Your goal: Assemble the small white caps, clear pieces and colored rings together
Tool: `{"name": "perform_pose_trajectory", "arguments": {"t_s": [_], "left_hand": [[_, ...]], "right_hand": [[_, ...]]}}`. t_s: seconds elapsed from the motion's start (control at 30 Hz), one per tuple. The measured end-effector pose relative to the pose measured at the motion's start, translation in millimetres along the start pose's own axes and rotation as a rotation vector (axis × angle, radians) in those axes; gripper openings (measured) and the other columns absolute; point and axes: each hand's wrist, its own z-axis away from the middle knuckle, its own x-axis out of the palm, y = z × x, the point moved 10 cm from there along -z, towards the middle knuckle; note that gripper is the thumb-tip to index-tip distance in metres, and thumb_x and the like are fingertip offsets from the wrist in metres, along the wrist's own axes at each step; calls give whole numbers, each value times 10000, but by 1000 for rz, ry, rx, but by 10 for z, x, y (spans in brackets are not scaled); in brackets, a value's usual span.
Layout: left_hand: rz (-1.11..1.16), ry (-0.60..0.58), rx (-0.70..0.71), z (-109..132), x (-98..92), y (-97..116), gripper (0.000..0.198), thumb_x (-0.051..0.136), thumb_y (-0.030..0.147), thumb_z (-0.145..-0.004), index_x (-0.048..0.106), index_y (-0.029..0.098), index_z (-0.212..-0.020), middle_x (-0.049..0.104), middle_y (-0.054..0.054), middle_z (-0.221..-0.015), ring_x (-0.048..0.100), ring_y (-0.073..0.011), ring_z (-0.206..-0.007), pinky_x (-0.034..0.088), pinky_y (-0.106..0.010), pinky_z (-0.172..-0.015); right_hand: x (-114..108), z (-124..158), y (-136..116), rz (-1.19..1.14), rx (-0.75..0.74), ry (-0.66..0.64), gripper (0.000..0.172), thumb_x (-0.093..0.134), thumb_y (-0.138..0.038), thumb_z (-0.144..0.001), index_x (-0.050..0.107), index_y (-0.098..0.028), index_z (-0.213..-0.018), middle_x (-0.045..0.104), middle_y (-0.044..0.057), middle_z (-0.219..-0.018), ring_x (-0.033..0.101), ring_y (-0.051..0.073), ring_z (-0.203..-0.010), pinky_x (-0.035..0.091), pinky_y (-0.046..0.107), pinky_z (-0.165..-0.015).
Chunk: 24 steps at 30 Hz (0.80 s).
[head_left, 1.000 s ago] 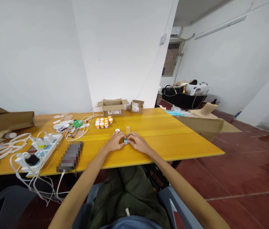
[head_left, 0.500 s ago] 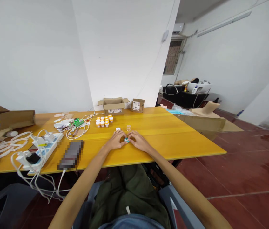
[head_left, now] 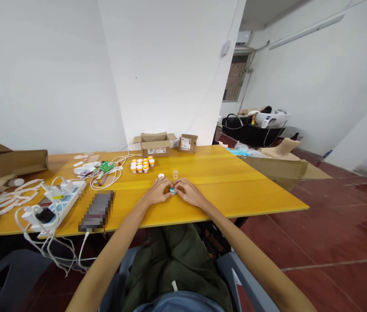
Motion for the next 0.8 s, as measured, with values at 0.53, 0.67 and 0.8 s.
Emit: {"name": "perform_pose_trajectory", "arguments": {"t_s": [0.53, 0.67, 0.8], "left_hand": [[9, -10, -3, 0, 25, -21, 130, 599, 364, -890, 603, 244, -941, 652, -39, -1027, 552, -242, -1040, 409, -427, -1008], [6, -7, 4, -2, 24, -11, 120, 598, 349, -889, 602, 239, -936, 654, -43, -1031, 554, -242, -1042, 410, -425, -1007], [-2, -8, 0, 2, 24, -20, 131, 603, 355, -888, 615, 246, -959, 662, -43, -1023, 562, -243, -1030, 412, -423, -1006]], "right_hand": [[-13, -3, -1, -16, 10, 15, 112, 579, -158, -873, 652, -230, -829, 681, 67, -1056, 634, 211, -1008, 493, 397, -927], [-9, -3, 9, -12, 10, 19, 123, 573, -165, -886, 664, -232, -835, 685, 68, -1048, 636, 213, -1009, 494, 397, -928], [0, 1, 24, -3, 1, 27, 125, 578, -165, -889, 675, -231, -846, 683, 66, -1039, 637, 213, -1002, 493, 395, -929]]}}
